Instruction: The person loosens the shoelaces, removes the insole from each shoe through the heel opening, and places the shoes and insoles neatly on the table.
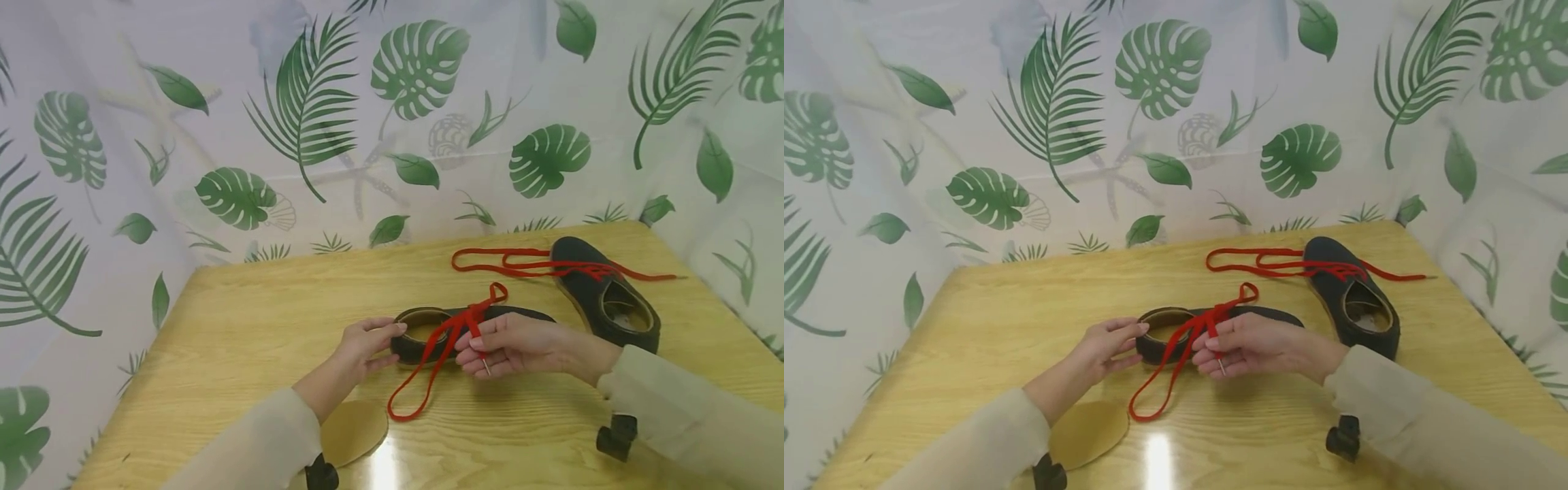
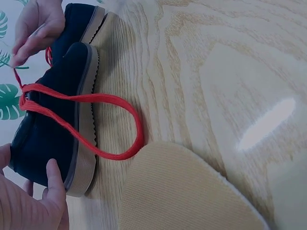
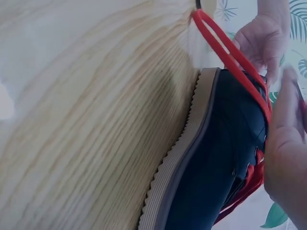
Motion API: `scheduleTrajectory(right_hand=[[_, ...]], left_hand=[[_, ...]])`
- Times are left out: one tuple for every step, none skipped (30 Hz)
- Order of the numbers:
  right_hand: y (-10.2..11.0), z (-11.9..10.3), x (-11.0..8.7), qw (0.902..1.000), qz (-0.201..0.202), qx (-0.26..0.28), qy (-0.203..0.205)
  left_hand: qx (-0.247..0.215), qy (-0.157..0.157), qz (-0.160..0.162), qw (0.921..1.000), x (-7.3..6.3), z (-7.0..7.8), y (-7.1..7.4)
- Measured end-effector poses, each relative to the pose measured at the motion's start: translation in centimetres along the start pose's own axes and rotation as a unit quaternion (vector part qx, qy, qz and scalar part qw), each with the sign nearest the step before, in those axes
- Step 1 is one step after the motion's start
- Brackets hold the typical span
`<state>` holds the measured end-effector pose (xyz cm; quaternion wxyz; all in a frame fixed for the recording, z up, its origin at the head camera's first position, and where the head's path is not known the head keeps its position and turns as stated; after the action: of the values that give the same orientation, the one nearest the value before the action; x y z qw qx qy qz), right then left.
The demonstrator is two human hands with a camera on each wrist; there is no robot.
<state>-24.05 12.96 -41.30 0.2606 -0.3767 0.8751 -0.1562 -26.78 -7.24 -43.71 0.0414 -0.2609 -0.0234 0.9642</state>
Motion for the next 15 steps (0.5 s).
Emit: scheduleTrajectory(right_hand=[[0.1, -0.3, 0.1, 0.9994, 0.01, 0.031, 0.012], [0.2, -0.7, 0.2, 0.9973, 0.022, 0.064, 0.028], [0.4, -1.1, 0.3, 0.9934, 0.037, 0.098, 0.046], [0.6, -1.5, 0.3, 0.9877, 0.051, 0.132, 0.066], [0.9, -1.9, 0.4, 0.9809, 0.062, 0.163, 0.087], [1.2, -2.2, 0.4, 0.9738, 0.071, 0.188, 0.106], [1.4, -2.4, 0.4, 0.9674, 0.077, 0.208, 0.123], [1.6, -2.5, 0.4, 0.962, 0.082, 0.221, 0.137], [1.8, -2.5, 0.5, 0.957, 0.086, 0.234, 0.149], [1.9, -2.4, 0.5, 0.9521, 0.089, 0.247, 0.157], [2.0, -2.3, 0.5, 0.9481, 0.092, 0.256, 0.165], [2.1, -2.2, 0.4, 0.9442, 0.095, 0.265, 0.172], [2.1, -2.2, 0.4, 0.9402, 0.098, 0.273, 0.179], [2.1, -2.2, 0.3, 0.9354, 0.102, 0.283, 0.185], [2.1, -2.2, 0.3, 0.9301, 0.104, 0.296, 0.191]], left_hand=[[0.001, 0.0, 0.0, 1.0, 0.0, 0.0, 0.0], [0.002, -0.001, 0.001, 1.0, 0.0, 0.0, 0.0], [0.003, -0.001, 0.001, 1.0, 0.0, 0.0, 0.0], [0.003, -0.001, 0.002, 1.0, 0.1, 0.0, 0.0], [0.005, -0.002, 0.002, 1.0, 0.1, 0.0, 0.0], [0.005, -0.002, 0.002, 1.0, 0.1, 0.0, 0.0], [0.007, -0.002, 0.002, 1.0, 0.2, 0.0, 0.0], [0.011, -0.002, 0.002, 0.9999, 0.2, 0.0, 0.0], [0.015, -0.002, 0.001, 0.9999, 0.2, 0.0, 0.0], [0.018, -0.001, 0.0, 0.9998, 0.2, 0.0, 0.0], [0.023, 0.001, -0.002, 0.9997, 0.2, 0.1, 0.1], [0.028, 0.002, -0.003, 0.9996, 0.2, 0.1, 0.1], [0.032, 0.004, -0.005, 0.9995, 0.1, 0.1, 0.1], [0.037, 0.005, -0.006, 0.9993, 0.1, 0.2, 0.1], [0.038, 0.006, -0.008, 0.9992, 0.1, 0.2, 0.1]])
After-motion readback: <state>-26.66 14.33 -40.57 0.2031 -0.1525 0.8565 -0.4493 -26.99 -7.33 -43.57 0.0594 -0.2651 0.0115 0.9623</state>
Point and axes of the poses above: each hand's wrist, its own x-axis towards the middle knuckle, its own y-axis out of the back of the hand, z = x × y, the point moved 8 cm from there along x, towards the middle knuckle, and after that the axes turned 1 degree about x, right-handed, at the moved point
